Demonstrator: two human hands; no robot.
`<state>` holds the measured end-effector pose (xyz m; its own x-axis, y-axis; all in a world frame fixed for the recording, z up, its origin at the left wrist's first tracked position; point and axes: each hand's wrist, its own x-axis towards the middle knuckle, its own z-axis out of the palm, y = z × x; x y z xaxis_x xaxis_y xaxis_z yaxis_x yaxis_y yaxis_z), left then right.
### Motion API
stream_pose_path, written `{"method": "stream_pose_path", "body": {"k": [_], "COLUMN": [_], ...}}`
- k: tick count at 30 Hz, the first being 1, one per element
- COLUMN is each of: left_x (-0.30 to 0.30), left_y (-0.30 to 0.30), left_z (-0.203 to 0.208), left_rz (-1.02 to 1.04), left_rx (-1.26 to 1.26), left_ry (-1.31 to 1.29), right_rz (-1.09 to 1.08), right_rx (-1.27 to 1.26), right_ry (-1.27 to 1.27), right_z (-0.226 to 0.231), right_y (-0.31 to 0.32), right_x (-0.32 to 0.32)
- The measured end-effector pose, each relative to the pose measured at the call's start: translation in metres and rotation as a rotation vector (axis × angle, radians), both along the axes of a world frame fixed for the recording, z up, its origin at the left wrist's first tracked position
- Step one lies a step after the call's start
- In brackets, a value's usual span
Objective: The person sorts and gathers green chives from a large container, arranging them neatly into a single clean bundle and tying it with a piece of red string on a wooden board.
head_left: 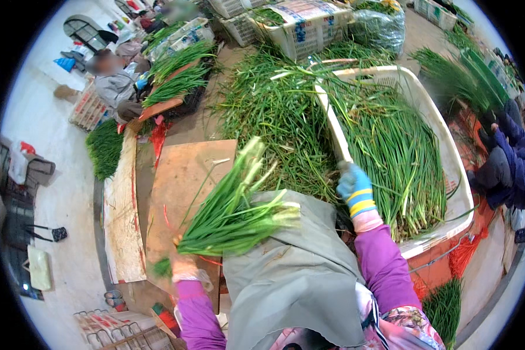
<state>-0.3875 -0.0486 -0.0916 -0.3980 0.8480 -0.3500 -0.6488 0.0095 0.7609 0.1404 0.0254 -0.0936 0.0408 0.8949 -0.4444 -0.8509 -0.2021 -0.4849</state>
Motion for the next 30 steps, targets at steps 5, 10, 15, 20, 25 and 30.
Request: {"method": "stream_pose_path", "body": {"k": [5,10,15,20,25,30], "left_x": [0.055,0.07,0.08,0.089,0.098,0.11], "left_y": [-0.012,-0.008,-0.008,-0.011,-0.01,-0.008], "left_z": [0.011,0.023,0.025,0.025,0.031,0.043], "left_rz": [-0.114,-0.16,-0.181,-0.205,-0.226,-0.262], "left_rx": [-0.009,0.01,0.008,-0.001,-0.007,-0.051], "left_ry": [0.187,0.313,0.386,0.464,0.576,0.768], "right_rz": [0.043,0.469,0.361,-0.162,0.407,0.313], "right_rx": [0.228,0.486,0.234,0.161,0.309,0.062], "right_ry": [-0.724,-1.037,-0.734,-0.28,-0.823,-0.654], "right_z": [0.032,0.088,0.069,0.028,0.094,0.061], "right_y": [-0.006,-0.039,-0.011,-0.022,-0.055,-0.047], "right_x": [-0.024,-0.096,-0.069,-0.019,-0.059,-0.085]}}
